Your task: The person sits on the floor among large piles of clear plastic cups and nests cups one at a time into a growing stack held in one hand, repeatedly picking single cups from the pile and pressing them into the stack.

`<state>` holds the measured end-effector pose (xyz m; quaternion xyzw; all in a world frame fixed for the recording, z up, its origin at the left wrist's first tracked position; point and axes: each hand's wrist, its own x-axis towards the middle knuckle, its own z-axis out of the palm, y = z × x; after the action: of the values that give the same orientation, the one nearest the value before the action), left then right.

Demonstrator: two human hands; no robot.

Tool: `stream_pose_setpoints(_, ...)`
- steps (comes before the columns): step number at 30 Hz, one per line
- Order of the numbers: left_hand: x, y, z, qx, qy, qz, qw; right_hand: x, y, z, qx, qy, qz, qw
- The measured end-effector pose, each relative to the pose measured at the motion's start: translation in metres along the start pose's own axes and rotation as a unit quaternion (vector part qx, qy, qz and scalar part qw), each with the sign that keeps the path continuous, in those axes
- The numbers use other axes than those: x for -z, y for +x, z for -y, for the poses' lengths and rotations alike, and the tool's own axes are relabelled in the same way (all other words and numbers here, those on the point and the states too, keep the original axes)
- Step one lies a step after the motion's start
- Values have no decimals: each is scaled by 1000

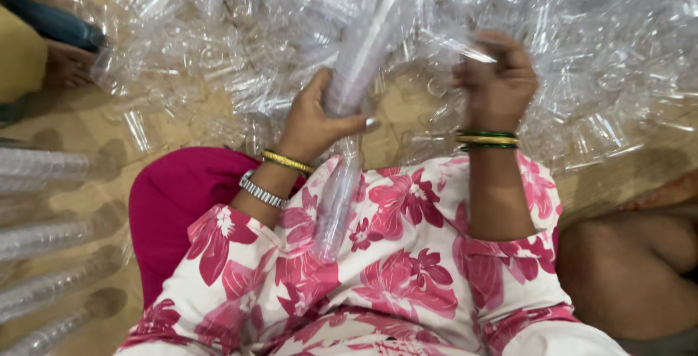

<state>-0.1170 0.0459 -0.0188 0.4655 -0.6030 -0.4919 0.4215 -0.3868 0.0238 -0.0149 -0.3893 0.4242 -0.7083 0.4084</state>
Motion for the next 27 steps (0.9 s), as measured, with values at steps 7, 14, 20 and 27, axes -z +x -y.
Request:
stream_pose_setpoints(7, 1, -3, -2, -11, 86, 112, 990, 32, 10, 42, 90, 11, -38, 995)
stream_pose_setpoints(14, 5, -5, -3, -50, 218, 104, 969, 20, 9, 53, -107, -123, 162, 973)
stream_pose_setpoints(20, 7, -7, -15, -115, 328, -14, 937, 17, 10, 45, -231, -70, 117, 963)
stream_pose_setpoints(27, 8, -7, -18, -151, 335, -60, 928, 36, 10, 26, -164, 84, 245, 952)
